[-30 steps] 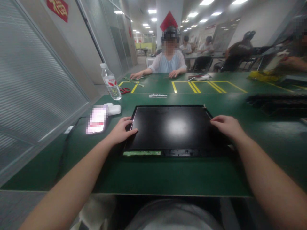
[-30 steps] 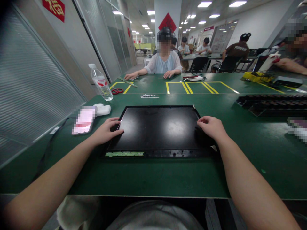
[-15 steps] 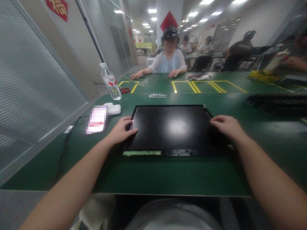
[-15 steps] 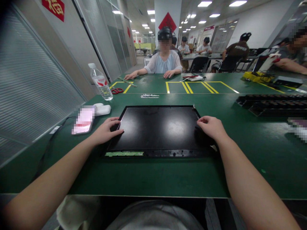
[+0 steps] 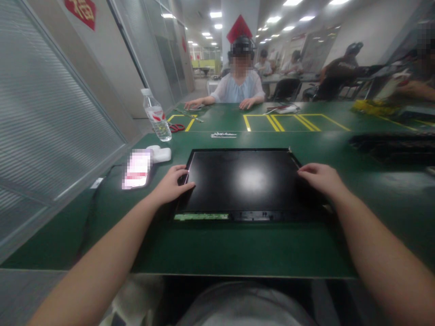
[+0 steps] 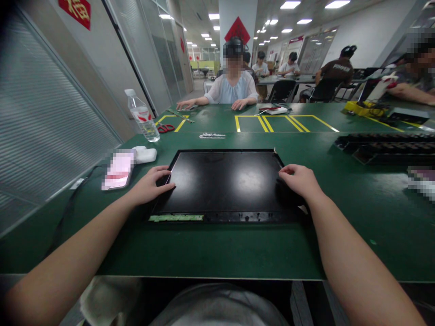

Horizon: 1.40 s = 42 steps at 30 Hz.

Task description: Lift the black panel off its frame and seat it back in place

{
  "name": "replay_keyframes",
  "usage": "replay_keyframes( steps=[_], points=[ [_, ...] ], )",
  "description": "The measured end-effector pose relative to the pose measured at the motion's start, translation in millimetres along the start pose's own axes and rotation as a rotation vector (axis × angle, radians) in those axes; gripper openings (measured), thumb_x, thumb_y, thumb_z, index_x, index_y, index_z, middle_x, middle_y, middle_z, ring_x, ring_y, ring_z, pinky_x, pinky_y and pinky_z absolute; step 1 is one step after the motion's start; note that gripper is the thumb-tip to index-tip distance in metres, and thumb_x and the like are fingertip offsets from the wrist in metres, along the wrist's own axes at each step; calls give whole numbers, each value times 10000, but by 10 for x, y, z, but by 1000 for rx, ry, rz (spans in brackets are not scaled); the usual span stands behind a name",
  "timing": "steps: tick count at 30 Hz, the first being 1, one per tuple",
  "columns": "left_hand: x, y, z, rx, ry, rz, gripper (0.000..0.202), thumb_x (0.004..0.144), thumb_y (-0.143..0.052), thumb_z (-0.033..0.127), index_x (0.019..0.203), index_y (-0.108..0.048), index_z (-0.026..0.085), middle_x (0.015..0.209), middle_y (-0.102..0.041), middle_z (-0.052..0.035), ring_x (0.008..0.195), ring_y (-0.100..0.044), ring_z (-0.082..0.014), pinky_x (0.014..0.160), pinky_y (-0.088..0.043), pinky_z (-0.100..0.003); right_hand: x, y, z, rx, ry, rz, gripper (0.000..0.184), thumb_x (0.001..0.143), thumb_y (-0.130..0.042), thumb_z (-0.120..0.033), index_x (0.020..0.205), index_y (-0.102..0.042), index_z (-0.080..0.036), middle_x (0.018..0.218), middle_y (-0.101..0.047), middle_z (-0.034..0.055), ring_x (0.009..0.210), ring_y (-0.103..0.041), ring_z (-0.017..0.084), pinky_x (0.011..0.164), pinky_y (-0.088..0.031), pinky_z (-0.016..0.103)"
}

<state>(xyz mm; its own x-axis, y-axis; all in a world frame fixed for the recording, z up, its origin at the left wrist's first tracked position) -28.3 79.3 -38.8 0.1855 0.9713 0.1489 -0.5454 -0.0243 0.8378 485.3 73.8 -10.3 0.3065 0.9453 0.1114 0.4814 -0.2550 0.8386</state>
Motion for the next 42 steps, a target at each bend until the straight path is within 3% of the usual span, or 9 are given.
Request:
replay_keyframes(
  steps=[8, 14, 19, 26, 30, 34, 38, 42],
  points=[
    [2, -2, 4, 16, -5, 5, 692, 833, -722, 667, 1256, -754, 120, 1547, -565, -234, 1495, -524, -467, 1319, -337, -617, -14, -1, -22, -1, -10, -16, 96, 817, -714, -283, 776, -799, -261, 912, -817, 74, 950, -753, 306, 923, -571, 419],
    [-20, 4, 58, -5, -7, -3, 754, 852, -694, 638, 1405, -703, 126, 1580, -532, -229, 1516, -513, -433, 1325, -336, -568, -29, 3, -32, -17, -21, -14, 107, 843, -714, -271, 800, -809, -251, 926, -816, 78, 953, -751, 296, 931, -564, 404],
    [-29, 15, 85, 0, -15, -1, 739, 852, -705, 619, 1411, -699, 135, 1569, -540, -226, 1509, -515, -438, 1315, -349, -578, -35, 4, -45, -32, -20, -16, 103, 847, -718, -259, 806, -812, -248, 931, -818, 78, 953, -746, 293, 922, -559, 398],
    [-12, 45, 29, 47, 27, 39, 776, 882, -662, 571, 1490, -628, 91, 1557, -566, -245, 1463, -551, -413, 1249, -444, -565, -11, -9, 7, -9, -57, -46, 137, 862, -701, -298, 880, -825, -243, 862, -795, 70, 805, -734, 267, 851, -569, 402],
    [6, 73, -64, 178, 119, 56, 745, 895, -644, 553, 1456, -672, 63, 1567, -584, -258, 1493, -531, -434, 1291, -378, -563, 18, -16, 61, 6, -83, -59, 179, 857, -686, -330, 921, -826, -238, 844, -785, 75, 730, -715, 260, 767, -575, 404],
    [19, 67, -111, 266, 169, 7, 702, 931, -600, 556, 1403, -738, 56, 1613, -567, -263, 1513, -521, -459, 1301, -354, -567, 75, 11, 152, 48, -93, -15, 214, 848, -676, -347, 963, -820, -239, 959, -805, 96, 808, -735, 283, 776, -592, 416],
    [27, 67, -94, 286, 149, -14, 636, 967, -546, 505, 1392, -762, 86, 1609, -598, -237, 1509, -543, -432, 1292, -371, -566, 152, 47, 265, 16, -97, 67, 251, 818, -714, -338, 1025, -803, -227, 1051, -808, 123, 1002, -751, 329, 931, -591, 454],
    [35, 67, -104, 261, 146, -10, 619, 951, -558, 479, 1384, -774, 93, 1576, -636, -231, 1492, -565, -420, 1292, -373, -567, 182, -60, 323, -20, -138, -20, 302, 810, -733, -322, 1074, -799, -192, 1058, -809, 143, 1036, -759, 343, 960, -586, 460]
  ],
)
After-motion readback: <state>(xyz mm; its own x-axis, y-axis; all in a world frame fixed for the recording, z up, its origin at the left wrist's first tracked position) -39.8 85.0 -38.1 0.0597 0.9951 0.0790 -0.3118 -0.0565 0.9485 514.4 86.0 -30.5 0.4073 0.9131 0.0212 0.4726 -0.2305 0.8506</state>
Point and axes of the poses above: each hand's wrist, its own x-axis towards the middle knuckle, its own y-axis out of the back of the hand, z = x × y, the point moved 6 cm from there along x, towards the middle knuckle
